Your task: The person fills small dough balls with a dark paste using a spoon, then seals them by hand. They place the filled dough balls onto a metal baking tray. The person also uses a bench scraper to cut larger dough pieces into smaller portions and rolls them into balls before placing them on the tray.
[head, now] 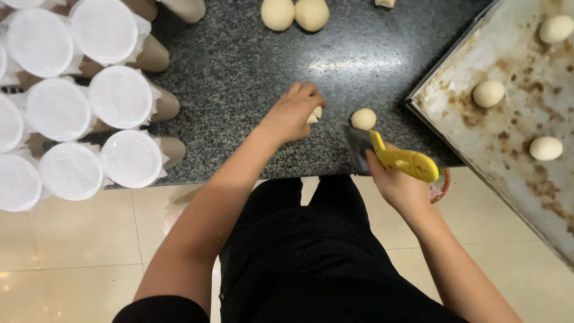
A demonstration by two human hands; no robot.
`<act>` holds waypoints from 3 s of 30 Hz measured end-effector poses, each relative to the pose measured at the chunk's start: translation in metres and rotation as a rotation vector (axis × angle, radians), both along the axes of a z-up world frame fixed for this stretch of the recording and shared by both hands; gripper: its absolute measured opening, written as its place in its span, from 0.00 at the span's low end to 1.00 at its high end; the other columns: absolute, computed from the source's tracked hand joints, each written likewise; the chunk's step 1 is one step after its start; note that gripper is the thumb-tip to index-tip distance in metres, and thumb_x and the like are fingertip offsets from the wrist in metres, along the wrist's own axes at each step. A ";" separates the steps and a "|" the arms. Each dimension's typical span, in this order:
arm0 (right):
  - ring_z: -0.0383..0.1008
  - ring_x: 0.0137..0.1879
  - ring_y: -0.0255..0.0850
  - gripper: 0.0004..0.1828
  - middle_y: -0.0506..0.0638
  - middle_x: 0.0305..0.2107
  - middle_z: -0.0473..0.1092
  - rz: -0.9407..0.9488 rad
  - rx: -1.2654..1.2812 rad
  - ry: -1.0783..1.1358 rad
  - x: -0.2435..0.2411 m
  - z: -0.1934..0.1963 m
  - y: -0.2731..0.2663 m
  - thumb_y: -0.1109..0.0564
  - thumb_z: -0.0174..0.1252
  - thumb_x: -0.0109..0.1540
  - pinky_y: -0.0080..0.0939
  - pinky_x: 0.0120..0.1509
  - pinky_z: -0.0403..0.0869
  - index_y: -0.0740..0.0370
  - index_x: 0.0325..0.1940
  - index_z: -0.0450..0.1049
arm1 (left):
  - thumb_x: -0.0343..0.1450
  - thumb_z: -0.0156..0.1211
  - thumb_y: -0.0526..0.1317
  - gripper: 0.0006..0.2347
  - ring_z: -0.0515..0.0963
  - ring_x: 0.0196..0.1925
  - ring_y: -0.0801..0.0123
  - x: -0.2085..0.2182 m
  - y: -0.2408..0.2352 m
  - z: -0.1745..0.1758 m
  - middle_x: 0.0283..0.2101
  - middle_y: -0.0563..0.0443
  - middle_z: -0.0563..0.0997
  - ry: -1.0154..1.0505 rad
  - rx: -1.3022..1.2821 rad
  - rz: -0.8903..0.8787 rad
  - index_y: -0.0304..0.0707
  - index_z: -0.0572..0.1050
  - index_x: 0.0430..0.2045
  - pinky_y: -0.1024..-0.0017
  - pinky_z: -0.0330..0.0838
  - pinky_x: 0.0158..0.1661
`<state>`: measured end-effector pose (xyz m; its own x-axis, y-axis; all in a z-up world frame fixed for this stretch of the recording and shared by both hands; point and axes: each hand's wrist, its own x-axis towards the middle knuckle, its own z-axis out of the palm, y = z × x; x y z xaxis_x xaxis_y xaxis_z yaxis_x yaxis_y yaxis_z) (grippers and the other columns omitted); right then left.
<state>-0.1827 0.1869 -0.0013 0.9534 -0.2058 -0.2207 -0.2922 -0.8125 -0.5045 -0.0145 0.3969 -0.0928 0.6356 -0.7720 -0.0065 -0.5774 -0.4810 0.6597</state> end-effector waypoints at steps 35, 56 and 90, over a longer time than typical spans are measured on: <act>0.74 0.29 0.63 0.12 0.63 0.20 0.73 0.241 0.022 -0.047 0.098 -0.008 0.080 0.55 0.55 0.66 0.60 0.37 0.73 0.63 0.48 0.79 | 0.62 0.71 0.34 0.28 0.73 0.60 0.47 -0.060 0.001 -0.010 0.55 0.39 0.71 0.132 -0.046 0.736 0.27 0.70 0.58 0.61 0.77 0.49; 0.75 0.35 0.65 0.11 0.65 0.26 0.75 0.227 -0.144 0.103 0.060 -0.025 0.063 0.52 0.55 0.65 0.64 0.40 0.73 0.60 0.43 0.78 | 0.59 0.75 0.36 0.32 0.68 0.60 0.41 -0.058 0.005 -0.010 0.57 0.36 0.67 0.138 -0.047 0.748 0.29 0.69 0.59 0.55 0.72 0.54; 0.77 0.40 0.50 0.15 0.57 0.35 0.76 -0.388 0.003 -0.343 -0.023 -0.031 -0.079 0.51 0.62 0.71 0.47 0.45 0.73 0.68 0.46 0.76 | 0.61 0.71 0.33 0.24 0.70 0.62 0.47 -0.066 -0.117 -0.003 0.55 0.40 0.71 0.201 -0.070 0.344 0.39 0.74 0.53 0.58 0.69 0.60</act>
